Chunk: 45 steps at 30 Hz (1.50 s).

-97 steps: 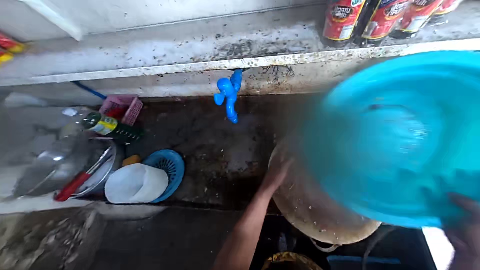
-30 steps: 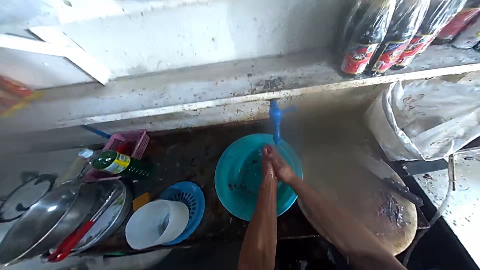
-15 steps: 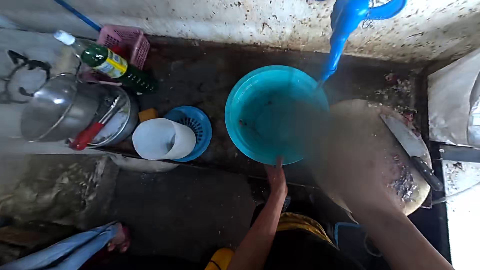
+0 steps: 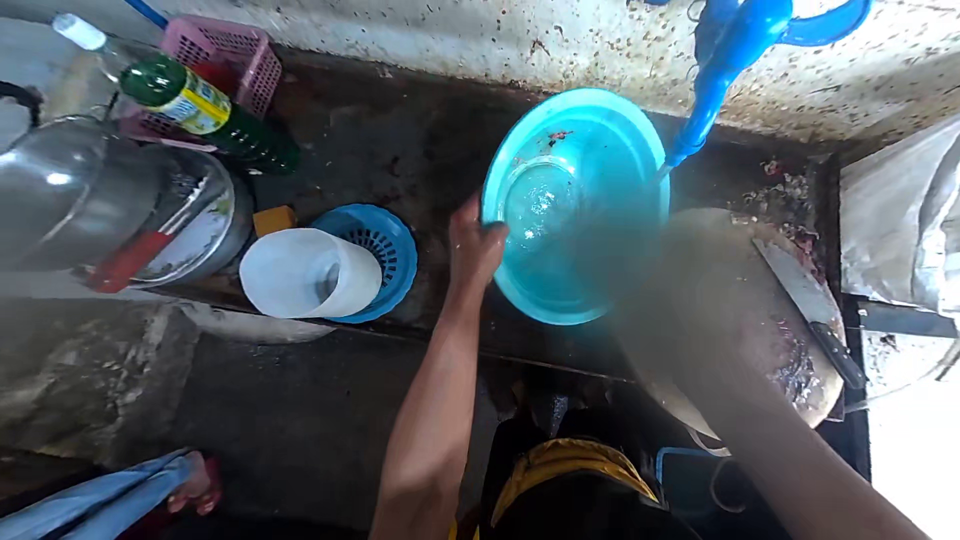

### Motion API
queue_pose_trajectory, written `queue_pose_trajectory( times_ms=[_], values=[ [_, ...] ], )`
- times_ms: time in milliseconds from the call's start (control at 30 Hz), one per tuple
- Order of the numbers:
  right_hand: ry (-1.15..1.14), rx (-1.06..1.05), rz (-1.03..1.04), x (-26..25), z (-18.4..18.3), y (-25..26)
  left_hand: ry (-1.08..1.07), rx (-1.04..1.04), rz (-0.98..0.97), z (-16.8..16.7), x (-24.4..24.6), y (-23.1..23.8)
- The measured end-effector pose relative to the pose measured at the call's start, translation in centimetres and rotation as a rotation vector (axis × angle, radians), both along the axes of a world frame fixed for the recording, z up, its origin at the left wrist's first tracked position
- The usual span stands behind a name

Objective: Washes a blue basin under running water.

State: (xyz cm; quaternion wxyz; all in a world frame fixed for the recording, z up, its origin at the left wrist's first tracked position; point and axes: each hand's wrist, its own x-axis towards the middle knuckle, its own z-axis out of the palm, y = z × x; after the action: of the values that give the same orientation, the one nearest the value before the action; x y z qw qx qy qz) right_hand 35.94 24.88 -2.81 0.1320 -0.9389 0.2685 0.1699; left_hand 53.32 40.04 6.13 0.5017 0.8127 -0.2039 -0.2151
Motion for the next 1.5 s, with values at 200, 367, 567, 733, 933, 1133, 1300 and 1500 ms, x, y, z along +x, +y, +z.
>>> queue_pose_trajectory(
  times_ms=[200,367,567,733,933,1133,1300,1500],
  values=[
    [0.183,0.371,-0.374,2.9,13.0,4.5,0.06,-0.257,-0.003,-6.7,-3.8,4.3],
    [0.089,0.545,-0.471,4.0,18.8,7.4,0.391,-0.362,0.139,-12.3,-13.6,3.0],
    [0.022,0.721,-0.117,3.1,18.5,6.3,0.279,-0.489,0.339,-8.0,-8.5,0.4],
    [-0.265,0.155,-0.051,3.9,-6.5,-0.6,0.445,-0.528,0.537,-9.0,-9.1,0.3],
    [-0.45,-0.005,-0.188,6.9,-0.9,2.4,0.244,-0.321,0.406,-6.4,-10.1,-0.4],
    [-0.598,-0.237,0.248,13.3,-7.3,-3.7,0.152,-0.208,0.368,-3.5,-9.3,-0.1],
    [-0.372,-0.185,0.01,8.2,-10.5,-5.9,0.212,-0.248,0.476,-3.5,-7.4,0.2],
    [0.249,0.434,-0.194,6.1,0.4,2.8,0.154,-0.18,0.429,-2.2,-6.6,-1.1]
  ],
)
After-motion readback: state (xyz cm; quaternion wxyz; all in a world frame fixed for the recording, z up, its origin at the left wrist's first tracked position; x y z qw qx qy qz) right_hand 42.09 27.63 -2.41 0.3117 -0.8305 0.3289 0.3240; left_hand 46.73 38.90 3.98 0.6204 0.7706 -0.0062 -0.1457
